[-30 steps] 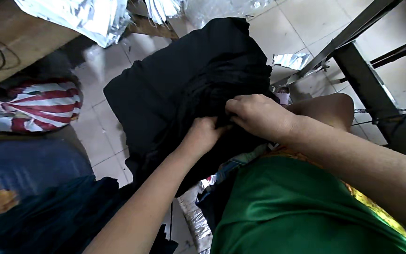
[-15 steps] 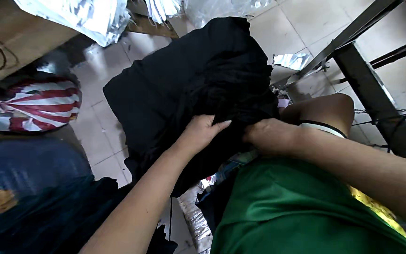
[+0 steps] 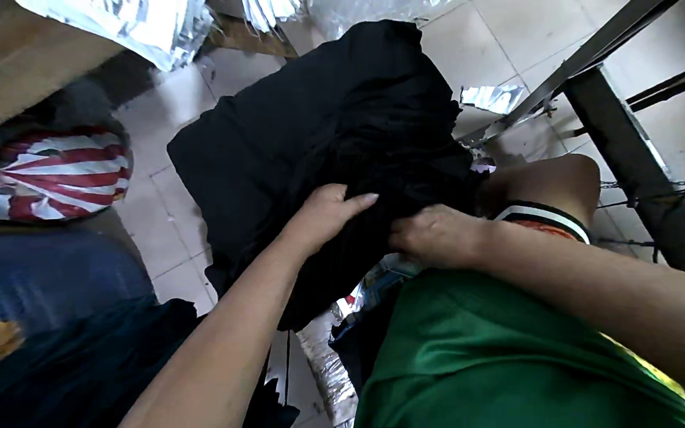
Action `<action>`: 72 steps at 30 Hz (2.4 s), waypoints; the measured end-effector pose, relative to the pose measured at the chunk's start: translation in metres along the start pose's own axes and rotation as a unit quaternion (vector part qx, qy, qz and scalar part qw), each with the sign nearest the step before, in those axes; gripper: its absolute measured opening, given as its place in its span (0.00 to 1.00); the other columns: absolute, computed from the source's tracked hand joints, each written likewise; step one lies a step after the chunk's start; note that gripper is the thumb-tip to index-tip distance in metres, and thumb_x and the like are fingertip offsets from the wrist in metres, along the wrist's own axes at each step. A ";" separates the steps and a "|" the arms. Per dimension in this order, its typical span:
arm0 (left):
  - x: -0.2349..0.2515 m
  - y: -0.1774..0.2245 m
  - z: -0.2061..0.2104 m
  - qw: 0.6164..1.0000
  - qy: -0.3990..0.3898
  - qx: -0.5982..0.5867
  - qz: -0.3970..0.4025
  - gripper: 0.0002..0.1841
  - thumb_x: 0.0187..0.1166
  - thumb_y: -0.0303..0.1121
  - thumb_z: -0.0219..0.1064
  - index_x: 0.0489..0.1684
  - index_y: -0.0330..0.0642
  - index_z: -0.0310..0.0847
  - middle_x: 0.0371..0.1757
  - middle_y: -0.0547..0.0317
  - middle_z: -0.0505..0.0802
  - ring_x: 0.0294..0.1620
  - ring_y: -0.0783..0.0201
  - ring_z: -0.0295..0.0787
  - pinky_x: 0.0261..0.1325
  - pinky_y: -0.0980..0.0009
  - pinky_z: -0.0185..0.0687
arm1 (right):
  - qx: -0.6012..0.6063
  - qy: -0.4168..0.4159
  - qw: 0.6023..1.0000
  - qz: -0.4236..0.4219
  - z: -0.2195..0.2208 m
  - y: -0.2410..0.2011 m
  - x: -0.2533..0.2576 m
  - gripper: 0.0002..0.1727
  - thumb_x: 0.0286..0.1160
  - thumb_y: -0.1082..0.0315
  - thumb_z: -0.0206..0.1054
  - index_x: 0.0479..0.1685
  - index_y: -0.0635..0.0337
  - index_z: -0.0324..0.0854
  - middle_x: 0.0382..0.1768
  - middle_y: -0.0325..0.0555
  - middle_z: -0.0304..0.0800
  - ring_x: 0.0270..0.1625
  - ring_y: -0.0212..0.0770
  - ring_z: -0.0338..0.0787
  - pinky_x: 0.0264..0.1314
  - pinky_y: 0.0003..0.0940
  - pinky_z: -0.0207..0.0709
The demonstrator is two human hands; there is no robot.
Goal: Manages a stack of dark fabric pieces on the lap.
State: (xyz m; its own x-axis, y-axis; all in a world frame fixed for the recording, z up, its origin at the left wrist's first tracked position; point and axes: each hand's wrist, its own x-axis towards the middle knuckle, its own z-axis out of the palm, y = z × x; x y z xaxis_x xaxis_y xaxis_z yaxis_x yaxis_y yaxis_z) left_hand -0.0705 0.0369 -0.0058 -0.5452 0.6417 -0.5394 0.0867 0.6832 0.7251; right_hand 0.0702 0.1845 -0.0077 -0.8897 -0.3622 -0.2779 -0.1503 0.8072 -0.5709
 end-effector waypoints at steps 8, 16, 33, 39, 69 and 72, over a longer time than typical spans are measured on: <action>0.004 -0.001 -0.009 0.997 -0.013 -0.072 -0.007 0.09 0.85 0.33 0.64 0.45 0.36 0.83 0.39 0.63 0.90 0.43 0.77 0.86 0.56 0.71 0.83 | -0.012 -0.226 0.954 0.195 -0.014 -0.010 0.009 0.12 0.84 0.75 0.61 0.58 0.68 0.87 0.60 0.66 0.87 0.66 0.68 0.85 0.64 0.66 0.77; -0.004 0.005 -0.006 0.999 -0.028 0.041 0.014 0.13 0.84 0.36 0.66 0.48 0.32 0.85 0.39 0.51 0.90 0.42 0.63 0.87 0.54 0.56 0.82 | -0.013 0.136 0.989 0.051 -0.057 0.002 0.008 0.08 0.78 0.71 0.70 0.46 0.66 0.90 0.45 0.59 0.89 0.49 0.60 0.91 0.50 0.59 0.83; -0.035 0.005 0.002 0.950 -0.047 0.260 0.167 0.13 0.79 0.38 0.72 0.35 0.34 0.88 0.34 0.49 0.91 0.38 0.51 0.91 0.44 0.49 0.86 | 0.273 -0.025 0.841 0.466 -0.025 -0.001 0.013 0.17 0.83 0.71 0.64 0.61 0.77 0.82 0.65 0.71 0.84 0.72 0.66 0.82 0.72 0.62 0.74; -0.008 -0.027 -0.099 0.954 0.267 0.064 0.123 0.22 0.91 0.42 0.52 0.68 0.32 0.77 0.70 0.45 0.85 0.70 0.57 0.83 0.75 0.56 0.76 | 0.706 0.400 0.393 0.433 -0.001 0.018 0.010 0.14 0.92 0.66 0.49 0.60 0.63 0.77 0.49 0.50 0.83 0.50 0.43 0.84 0.53 0.44 0.80; -0.054 -0.111 -0.093 0.910 0.383 -0.063 -0.149 0.38 0.88 0.47 0.60 0.91 0.34 0.52 0.88 0.29 0.63 0.88 0.32 0.59 0.84 0.34 0.55 | 0.616 0.349 0.522 0.475 -0.009 0.033 0.003 0.19 0.83 0.61 0.66 0.63 0.65 0.78 0.43 0.51 0.89 0.42 0.41 0.90 0.45 0.40 0.85; -0.070 -0.135 -0.065 0.912 0.242 -0.167 -0.285 0.36 0.88 0.53 0.56 0.86 0.33 0.62 0.83 0.33 0.73 0.84 0.40 0.68 0.83 0.41 0.62 | 0.625 0.344 0.513 0.477 -0.012 0.034 0.004 0.22 0.82 0.61 0.66 0.68 0.66 0.75 0.47 0.52 0.89 0.45 0.41 0.90 0.48 0.40 0.85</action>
State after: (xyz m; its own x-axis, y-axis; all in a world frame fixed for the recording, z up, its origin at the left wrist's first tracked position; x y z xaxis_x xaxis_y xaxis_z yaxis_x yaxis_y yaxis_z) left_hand -0.0982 -0.1224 -0.0383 -0.7341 -0.0690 -0.6755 -0.5402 0.6622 0.5194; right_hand 0.0558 0.2160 -0.0190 -0.3073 0.5171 -0.7988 0.5074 -0.6211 -0.5973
